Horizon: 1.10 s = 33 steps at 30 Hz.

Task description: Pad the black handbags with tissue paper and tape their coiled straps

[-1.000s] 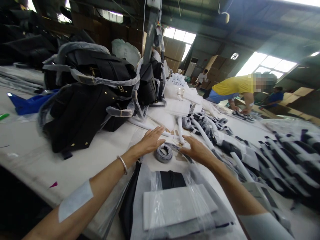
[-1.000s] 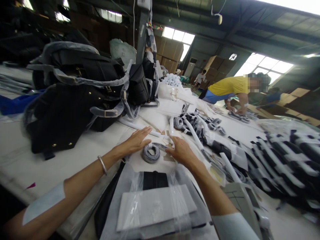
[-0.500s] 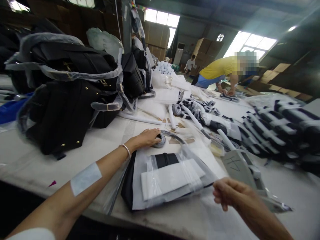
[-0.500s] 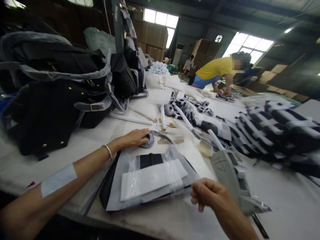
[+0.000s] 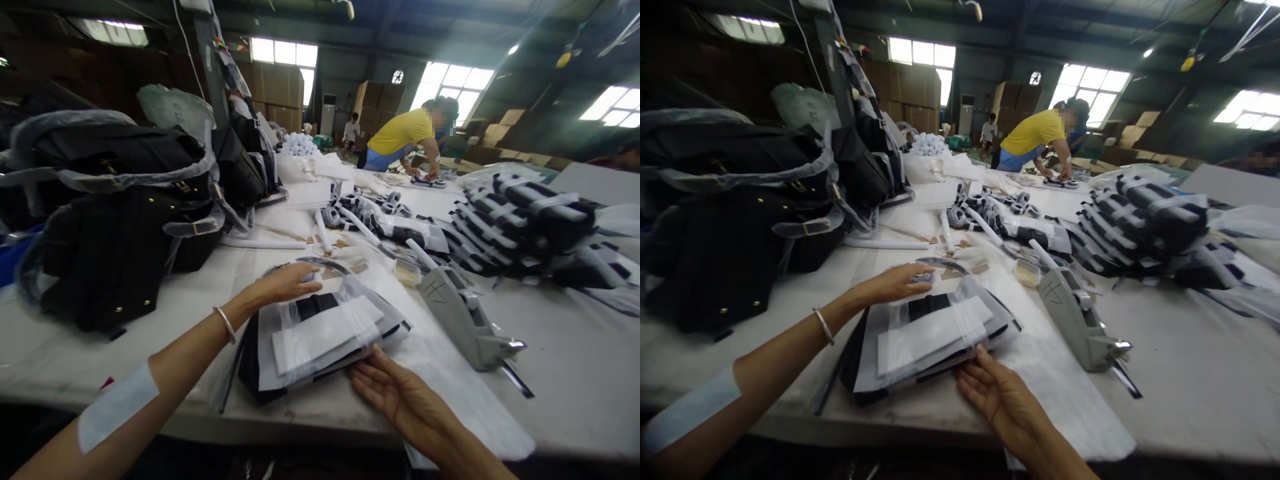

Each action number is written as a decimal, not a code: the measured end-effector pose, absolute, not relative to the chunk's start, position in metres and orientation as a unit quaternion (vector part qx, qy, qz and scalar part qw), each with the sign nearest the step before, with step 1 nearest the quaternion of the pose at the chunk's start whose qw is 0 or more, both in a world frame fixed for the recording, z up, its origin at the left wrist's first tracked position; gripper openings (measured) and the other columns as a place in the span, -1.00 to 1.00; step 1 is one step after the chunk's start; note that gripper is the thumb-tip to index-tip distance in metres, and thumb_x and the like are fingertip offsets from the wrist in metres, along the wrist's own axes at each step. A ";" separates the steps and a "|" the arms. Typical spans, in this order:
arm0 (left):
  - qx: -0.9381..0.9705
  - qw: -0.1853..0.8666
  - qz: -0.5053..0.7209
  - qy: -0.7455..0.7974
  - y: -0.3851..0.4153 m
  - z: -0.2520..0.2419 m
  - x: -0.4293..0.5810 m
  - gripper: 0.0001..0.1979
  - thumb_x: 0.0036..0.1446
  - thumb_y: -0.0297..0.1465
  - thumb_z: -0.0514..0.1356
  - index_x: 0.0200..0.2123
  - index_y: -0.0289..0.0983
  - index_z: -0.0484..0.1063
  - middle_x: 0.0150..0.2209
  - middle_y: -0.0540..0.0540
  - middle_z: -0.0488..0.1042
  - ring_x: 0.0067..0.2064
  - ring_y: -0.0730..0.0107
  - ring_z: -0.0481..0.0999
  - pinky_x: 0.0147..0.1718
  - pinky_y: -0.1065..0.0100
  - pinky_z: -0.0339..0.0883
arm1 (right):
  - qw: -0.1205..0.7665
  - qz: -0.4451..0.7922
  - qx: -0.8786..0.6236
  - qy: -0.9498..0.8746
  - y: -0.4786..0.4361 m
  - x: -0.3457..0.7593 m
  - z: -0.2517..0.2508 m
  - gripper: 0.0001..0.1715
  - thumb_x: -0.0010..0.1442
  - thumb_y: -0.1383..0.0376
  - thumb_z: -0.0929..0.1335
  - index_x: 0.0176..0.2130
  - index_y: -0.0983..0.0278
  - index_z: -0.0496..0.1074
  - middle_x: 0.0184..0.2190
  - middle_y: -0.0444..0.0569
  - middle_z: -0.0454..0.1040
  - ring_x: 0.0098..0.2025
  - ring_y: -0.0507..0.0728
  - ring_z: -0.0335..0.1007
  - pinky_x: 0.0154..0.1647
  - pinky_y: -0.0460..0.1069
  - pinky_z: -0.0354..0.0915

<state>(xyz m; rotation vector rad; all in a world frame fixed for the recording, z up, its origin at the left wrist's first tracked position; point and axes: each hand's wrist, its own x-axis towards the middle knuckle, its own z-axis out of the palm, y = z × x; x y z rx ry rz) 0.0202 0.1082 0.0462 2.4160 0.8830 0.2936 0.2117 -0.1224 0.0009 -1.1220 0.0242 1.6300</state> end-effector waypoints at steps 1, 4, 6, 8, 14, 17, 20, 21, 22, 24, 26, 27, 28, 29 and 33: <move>0.904 0.288 0.097 0.300 0.097 0.048 0.023 -0.50 0.18 -0.09 0.19 0.13 -0.17 0.40 0.18 -0.09 0.43 0.18 0.13 0.41 0.18 0.27 0.21 | 0.558 0.685 -0.469 0.016 -0.122 0.210 0.000 -0.31 -0.16 0.18 0.64 -0.08 0.38 0.44 -0.03 0.28 0.53 0.11 0.33 0.45 0.15 0.10 0.39; 0.917 0.325 0.052 0.224 0.071 0.045 0.033 -0.46 0.20 -0.10 0.20 0.17 -0.22 0.36 0.22 -0.15 0.37 0.22 0.10 0.36 0.23 0.21 0.15 | 0.576 0.674 -0.461 0.037 -0.119 0.205 -0.004 -0.31 -0.23 0.15 0.66 -0.15 0.33 0.46 -0.03 0.22 0.52 0.11 0.31 0.44 0.14 0.09 0.39; 0.918 0.336 0.042 0.208 0.063 0.040 0.035 -0.41 0.22 -0.13 0.18 0.24 -0.27 0.27 0.29 -0.21 0.27 0.28 0.09 0.27 0.28 0.17 0.07 | 0.584 0.670 -0.456 0.036 -0.115 0.199 -0.004 -0.33 -0.21 0.09 0.64 -0.16 0.30 0.46 -0.07 0.15 0.54 0.07 0.28 0.47 0.11 0.09 0.40; 0.915 0.340 0.050 0.212 0.061 0.036 0.034 -0.39 0.25 -0.14 0.14 0.29 -0.28 0.19 0.34 -0.22 0.18 0.33 0.11 0.19 0.32 0.16 0.00 | 0.592 0.668 -0.450 0.009 -0.110 0.192 -0.002 -0.35 -0.15 0.05 0.62 -0.13 0.28 0.47 -0.12 0.09 0.56 0.00 0.25 0.50 0.08 0.11 0.41; 0.919 0.314 0.068 0.228 0.062 0.025 0.023 -0.37 0.28 -0.10 0.10 0.33 -0.22 0.12 0.37 -0.20 0.12 0.37 0.10 0.12 0.33 0.12 -0.02 | 0.640 0.637 -0.429 -0.004 -0.080 0.164 0.007 -0.28 -0.03 0.07 0.57 0.05 0.22 0.37 -0.07 0.05 0.57 -0.03 0.29 0.51 -0.11 0.21 0.46; 0.932 0.262 0.076 0.238 0.060 0.010 0.025 -0.35 0.28 -0.05 0.09 0.33 -0.23 0.12 0.38 -0.24 0.08 0.37 0.04 0.09 0.33 0.07 -0.02 | 0.653 0.604 -0.455 0.044 -0.069 0.156 -0.002 -0.32 0.01 0.08 0.54 0.05 0.21 0.35 -0.17 0.01 0.60 -0.09 0.29 0.53 -0.23 0.17 0.49; 0.942 0.219 0.091 0.239 0.058 -0.004 0.026 -0.35 0.28 -0.05 0.09 0.34 -0.20 0.12 0.38 -0.25 0.07 0.38 0.01 0.07 0.32 0.00 -0.02 | 0.672 0.564 -0.479 0.032 -0.066 0.153 -0.016 -0.39 -0.01 0.11 0.53 -0.01 0.22 0.37 -0.29 -0.05 0.61 -0.17 0.27 0.55 -0.30 0.12 0.49; 0.943 0.213 0.096 0.237 0.058 -0.007 0.027 -0.35 0.29 -0.05 0.09 0.34 -0.20 0.12 0.38 -0.25 0.08 0.38 0.02 0.07 0.32 -0.01 -0.01 | 0.676 0.556 -0.483 0.022 -0.066 0.152 -0.019 -0.40 -0.02 0.11 0.54 -0.03 0.22 0.37 -0.32 -0.06 0.60 -0.20 0.26 0.56 -0.32 0.11 0.49; 0.943 0.213 0.101 0.236 0.058 -0.009 0.027 -0.36 0.29 -0.05 0.08 0.33 -0.20 0.12 0.38 -0.25 0.08 0.37 0.02 0.08 0.32 -0.01 -0.01 | 0.679 0.552 -0.484 0.014 -0.067 0.151 -0.022 -0.40 -0.03 0.10 0.54 -0.04 0.22 0.37 -0.34 -0.07 0.60 -0.21 0.26 0.56 -0.33 0.10 0.49; 0.941 0.224 0.109 0.228 0.058 -0.007 0.025 -0.35 0.28 -0.03 0.08 0.33 -0.20 0.14 0.38 -0.24 0.09 0.37 0.05 0.10 0.32 0.03 0.00 | 0.683 0.550 -0.480 0.011 -0.069 0.150 -0.025 -0.41 -0.03 0.11 0.54 -0.05 0.21 0.37 -0.36 -0.09 0.60 -0.24 0.24 0.56 -0.34 0.09 0.49; 0.938 0.238 0.118 0.222 0.059 0.000 0.022 -0.33 0.27 0.00 0.07 0.33 -0.21 0.14 0.38 -0.23 0.09 0.37 0.07 0.11 0.33 0.06 -0.01 | 0.685 0.552 -0.475 0.022 -0.069 0.150 -0.023 -0.42 -0.03 0.11 0.53 -0.05 0.21 0.37 -0.40 -0.11 0.59 -0.25 0.24 0.56 -0.35 0.09 0.49; 0.936 0.240 0.128 0.223 0.060 0.006 0.019 -0.32 0.27 0.02 0.06 0.32 -0.21 0.15 0.37 -0.23 0.10 0.37 0.07 0.12 0.34 0.06 -0.02 | 0.688 0.551 -0.471 0.026 -0.070 0.152 -0.021 -0.42 -0.03 0.11 0.53 -0.06 0.22 0.37 -0.41 -0.11 0.58 -0.26 0.24 0.56 -0.36 0.09 0.49; 0.933 0.238 0.144 0.229 0.061 0.013 0.014 -0.31 0.27 0.05 0.04 0.32 -0.22 0.16 0.37 -0.23 0.12 0.36 0.06 0.12 0.34 0.05 -0.02 | 0.692 0.551 -0.465 0.026 -0.070 0.154 -0.018 -0.42 -0.05 0.12 0.54 -0.07 0.22 0.38 -0.42 -0.11 0.58 -0.27 0.24 0.56 -0.36 0.09 0.49; 0.928 0.232 0.167 0.241 0.062 0.021 0.008 -0.30 0.26 0.08 0.01 0.31 -0.23 0.18 0.36 -0.22 0.14 0.36 0.05 0.13 0.34 0.04 -0.03 | 0.697 0.551 -0.458 0.024 -0.071 0.158 -0.014 -0.41 -0.07 0.13 0.55 -0.08 0.23 0.39 -0.43 -0.11 0.58 -0.28 0.23 0.56 -0.35 0.08 0.49; 0.873 0.209 0.309 0.313 0.060 0.058 -0.030 -0.26 0.22 0.15 -0.03 0.25 -0.24 0.27 0.29 -0.18 0.28 0.31 0.03 0.24 0.32 0.06 0.04 | 0.723 0.542 -0.429 0.025 -0.079 0.187 0.018 -0.46 -0.11 0.23 0.58 -0.14 0.28 0.43 -0.42 -0.10 0.59 -0.40 0.15 0.53 -0.34 0.04 0.50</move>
